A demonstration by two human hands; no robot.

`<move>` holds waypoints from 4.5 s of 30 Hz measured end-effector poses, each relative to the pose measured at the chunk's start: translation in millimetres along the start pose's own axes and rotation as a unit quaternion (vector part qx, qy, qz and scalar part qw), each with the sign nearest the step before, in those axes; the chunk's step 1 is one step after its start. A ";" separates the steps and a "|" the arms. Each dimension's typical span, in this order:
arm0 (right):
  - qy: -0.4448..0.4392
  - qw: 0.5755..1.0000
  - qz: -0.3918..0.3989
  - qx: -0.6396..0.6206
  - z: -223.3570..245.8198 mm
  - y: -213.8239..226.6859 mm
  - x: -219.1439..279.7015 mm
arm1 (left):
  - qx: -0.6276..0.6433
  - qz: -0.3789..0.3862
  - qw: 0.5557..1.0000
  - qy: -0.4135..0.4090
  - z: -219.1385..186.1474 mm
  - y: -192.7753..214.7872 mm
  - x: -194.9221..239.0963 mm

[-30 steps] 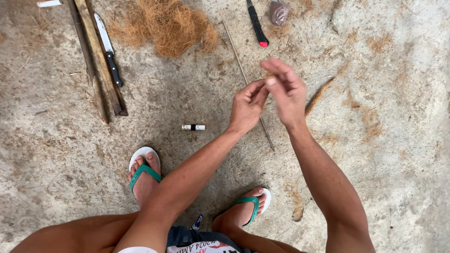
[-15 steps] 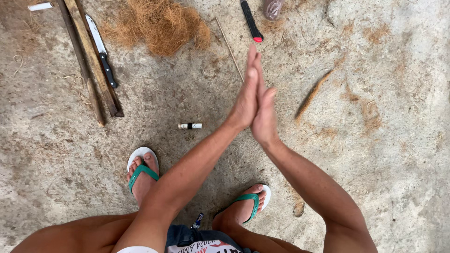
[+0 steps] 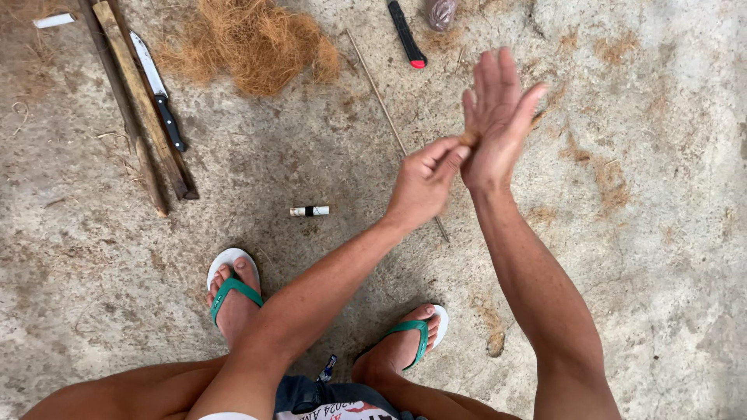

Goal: The person sits on a concrete floor and manually twists loose brown fibers into a continuous rope. They repeatedly pull small amounts of fiber from a pile, align them, and roll them between their palms to form a twisted strand. A thin wooden stick and a utility knife are visible on the floor nearby.

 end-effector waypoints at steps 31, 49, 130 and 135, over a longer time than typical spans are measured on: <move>-0.055 0.990 -0.057 0.117 -36.8 5.9 -12.6 | -0.038 0.080 0.995 -0.035 41.4 -8.7 -14.8; -0.123 0.978 0.127 0.111 -66.1 -7.1 40.5 | 0.286 -0.081 0.939 -0.172 66.7 65.4 -86.7; -0.162 0.964 0.135 0.160 -52.5 -24.6 75.6 | 0.124 -0.022 0.965 -0.232 49.4 32.0 -80.4; -0.152 0.984 -0.008 0.089 -46.4 -10.4 39.0 | 0.021 0.101 0.963 -0.249 49.6 -7.7 -35.0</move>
Point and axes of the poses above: each hand's wrist, its own x-axis away from the middle knuckle, its own y-axis out of the back of the hand, z = x × y, the point moved 3 cm from there along -x, towards the middle knuckle, and after that the axes turned 2 degrees about -z, right-handed, at the moved point
